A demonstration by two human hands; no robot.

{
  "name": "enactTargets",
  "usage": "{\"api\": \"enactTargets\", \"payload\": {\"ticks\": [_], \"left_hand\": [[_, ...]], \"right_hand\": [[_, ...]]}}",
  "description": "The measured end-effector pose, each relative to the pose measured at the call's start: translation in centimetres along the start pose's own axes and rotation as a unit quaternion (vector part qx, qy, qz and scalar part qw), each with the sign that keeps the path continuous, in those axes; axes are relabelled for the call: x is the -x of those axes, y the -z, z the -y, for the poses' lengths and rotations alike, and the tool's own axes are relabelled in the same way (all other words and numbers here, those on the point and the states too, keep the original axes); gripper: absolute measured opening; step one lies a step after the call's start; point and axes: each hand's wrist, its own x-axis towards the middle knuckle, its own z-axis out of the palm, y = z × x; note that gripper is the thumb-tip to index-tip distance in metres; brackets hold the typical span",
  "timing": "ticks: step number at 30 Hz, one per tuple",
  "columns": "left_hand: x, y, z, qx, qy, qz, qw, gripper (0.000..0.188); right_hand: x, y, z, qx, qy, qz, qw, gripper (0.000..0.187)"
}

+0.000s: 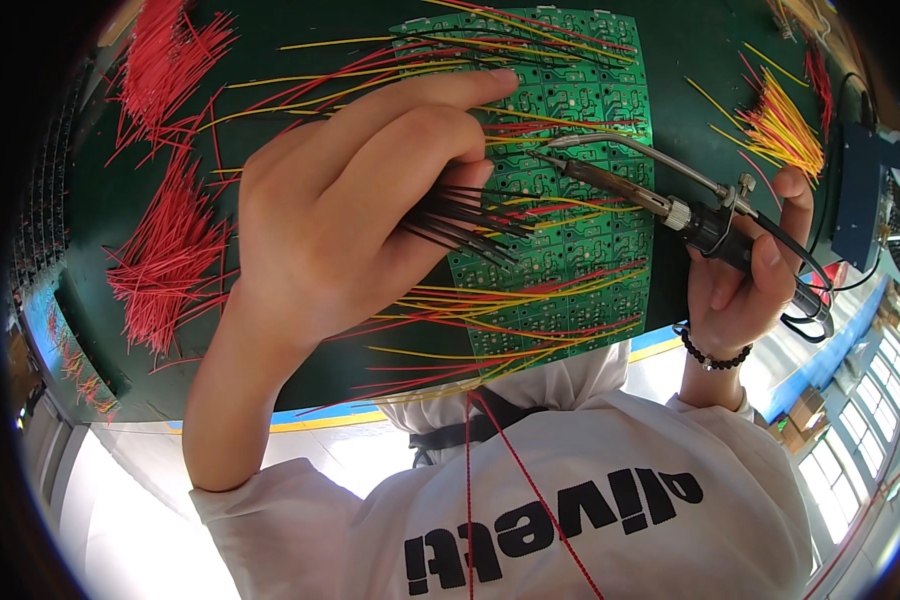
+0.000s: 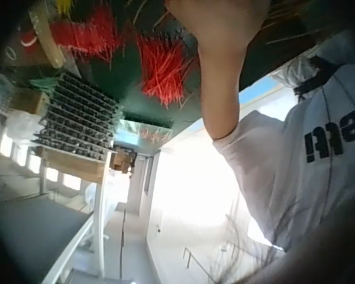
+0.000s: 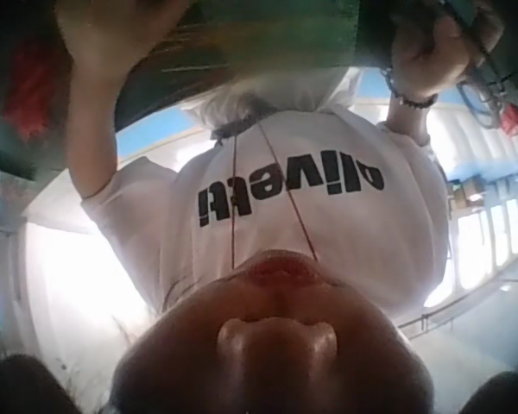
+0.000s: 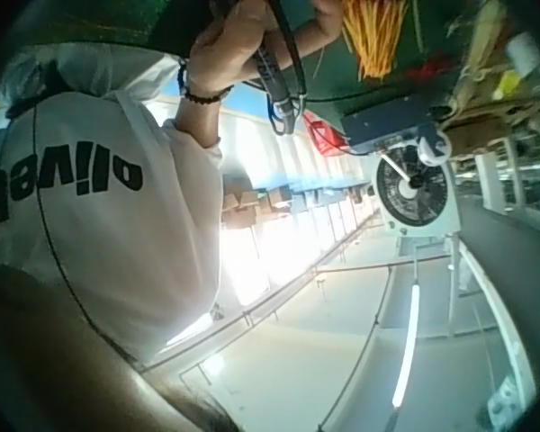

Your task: The person solders various colored wires onto a green printed circuit board with a soldering iron.

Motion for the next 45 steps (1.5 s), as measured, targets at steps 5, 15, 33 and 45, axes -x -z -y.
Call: {"api": "enactTargets", "payload": {"ticks": [5, 15, 33, 45], "left_hand": [[-0.02, -0.07, 0.09, 0.006, -0.002, -0.001, 1.000, 0.015], [0.01, -0.10, 0.11, 0.005, -0.010, -0.006, 1.000, 0.014], [-0.02, -0.17, -0.01, 0.004, -0.005, -0.009, 1.000, 0.015], [0.00, -0.03, -0.21, 0.007, 0.009, -0.004, 1.000, 0.016]], "right_hand": [[-0.04, 0.12, 0.07, -0.042, -0.006, 0.005, 0.999, 0.046], [-0.11, -0.16, 0.10, -0.003, -0.003, -0.005, 1.000, 0.046], [-0.17, 0.47, 0.18, -0.033, -0.018, -0.001, 0.999, 0.049], [-0.14, 0.46, 0.11, -0.022, -0.014, -0.011, 1.000, 0.049]]}}
